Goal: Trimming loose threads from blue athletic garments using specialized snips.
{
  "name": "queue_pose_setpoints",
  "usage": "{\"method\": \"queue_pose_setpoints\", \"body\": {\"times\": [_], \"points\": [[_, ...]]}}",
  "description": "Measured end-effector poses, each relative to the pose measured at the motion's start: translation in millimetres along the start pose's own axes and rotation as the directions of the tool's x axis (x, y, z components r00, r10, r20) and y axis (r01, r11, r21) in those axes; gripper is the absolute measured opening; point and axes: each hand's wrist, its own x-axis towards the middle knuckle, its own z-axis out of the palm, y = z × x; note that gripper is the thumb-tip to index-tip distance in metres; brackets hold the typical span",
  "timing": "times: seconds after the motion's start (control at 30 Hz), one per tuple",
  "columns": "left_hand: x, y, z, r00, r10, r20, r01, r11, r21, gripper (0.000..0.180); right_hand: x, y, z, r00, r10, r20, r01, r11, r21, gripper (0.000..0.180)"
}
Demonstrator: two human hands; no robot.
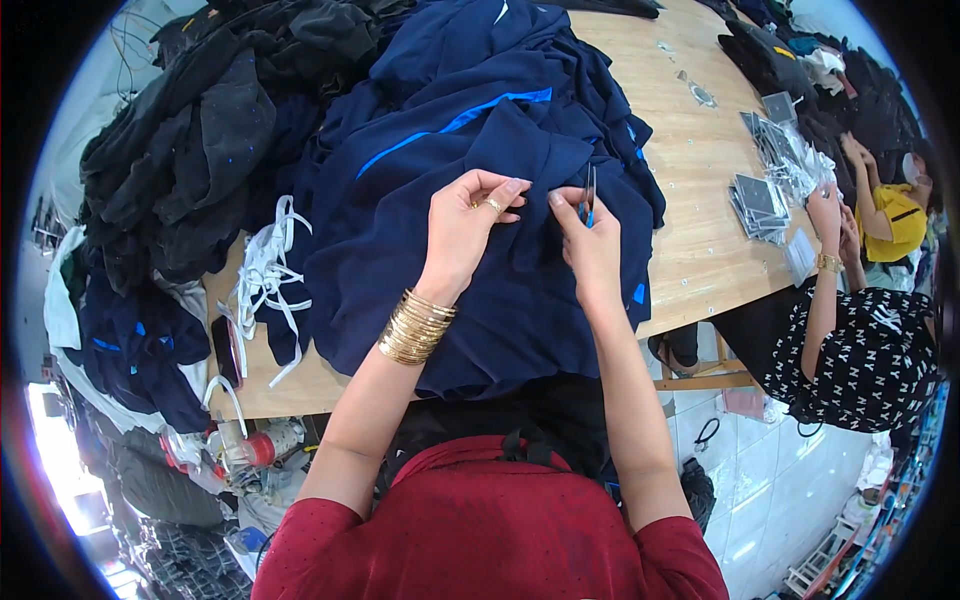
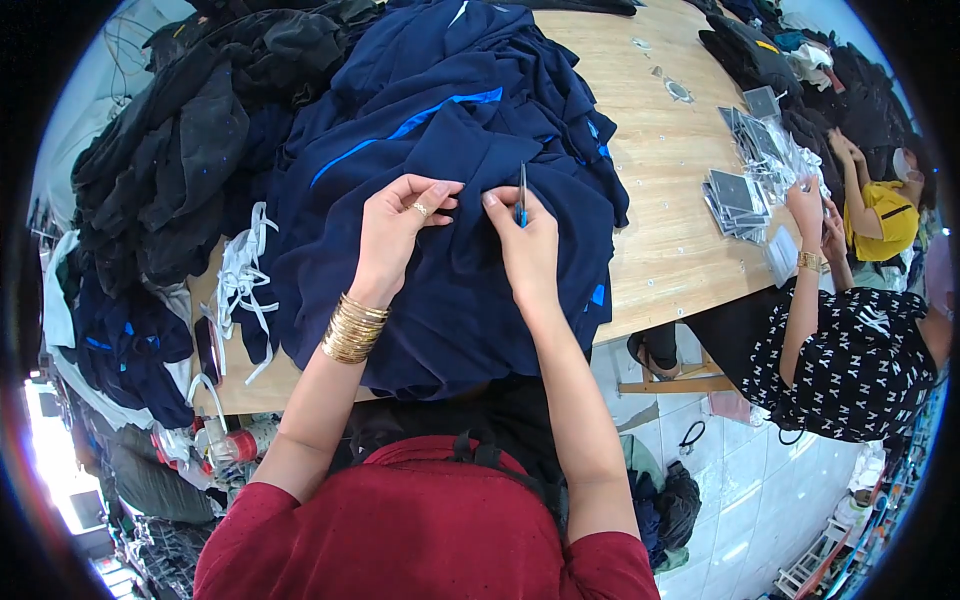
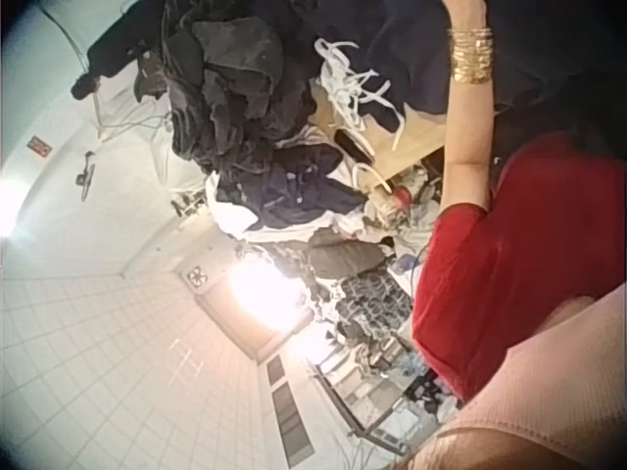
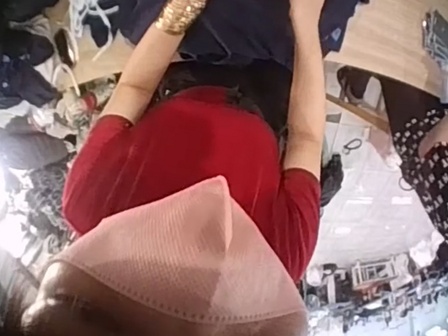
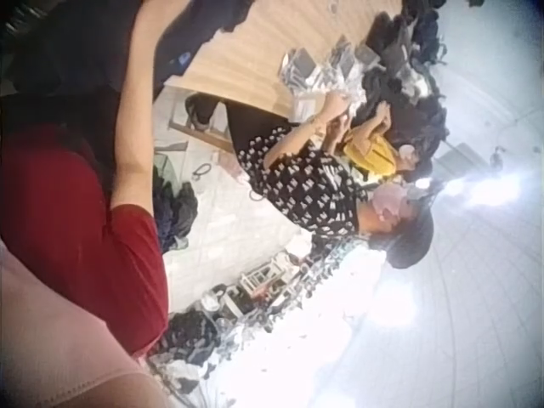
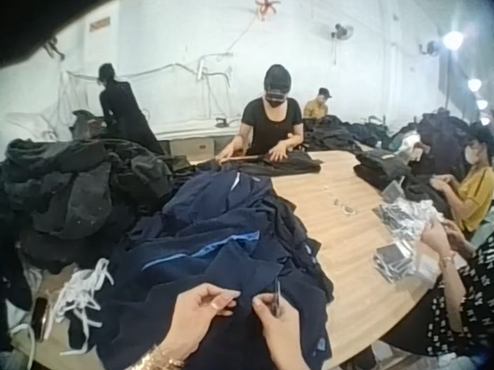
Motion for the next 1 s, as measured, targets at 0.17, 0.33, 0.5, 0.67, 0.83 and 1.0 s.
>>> {"method": "queue_pose_setpoints", "body": {"times": [0.17, 0.33, 0.5, 0.67, 0.83, 1.0], "points": [[-2, 5, -7, 0.999, -0.037, 0.016, 0.036, 0.996, 0.077, 0.014, -30, -27, 8, 0.912, -0.37, -0.178, 0.278, 0.875, -0.396, 0.028], [-2, 6, -4, 0.998, -0.034, 0.046, 0.029, 0.994, 0.107, 0.016, -30, -21, -3, 0.766, -0.636, 0.091, 0.504, 0.508, -0.698, 0.023], [-3, 6, -4, 0.998, -0.041, 0.051, 0.033, 0.988, 0.151, 0.017, -29, -25, -3, 0.724, -0.663, 0.189, 0.499, 0.314, -0.808, 0.021], [-3, 4, -3, 1.0, 0.0, 0.03, -0.004, 0.991, 0.133, 0.018, -28, -25, -5, 0.721, -0.656, 0.226, 0.496, 0.259, -0.829, 0.021], [-3, 3, -3, 0.999, 0.014, 0.032, -0.019, 0.988, 0.156, 0.017, -27, -27, -5, 0.726, -0.646, 0.234, 0.496, 0.257, -0.829, 0.02], [-9, 6, 0, 0.998, 0.065, -0.013, -0.063, 0.989, 0.132, 0.015, -25, -27, -8, 0.75, -0.639, 0.172, 0.5, 0.377, -0.779, 0.025]]}}
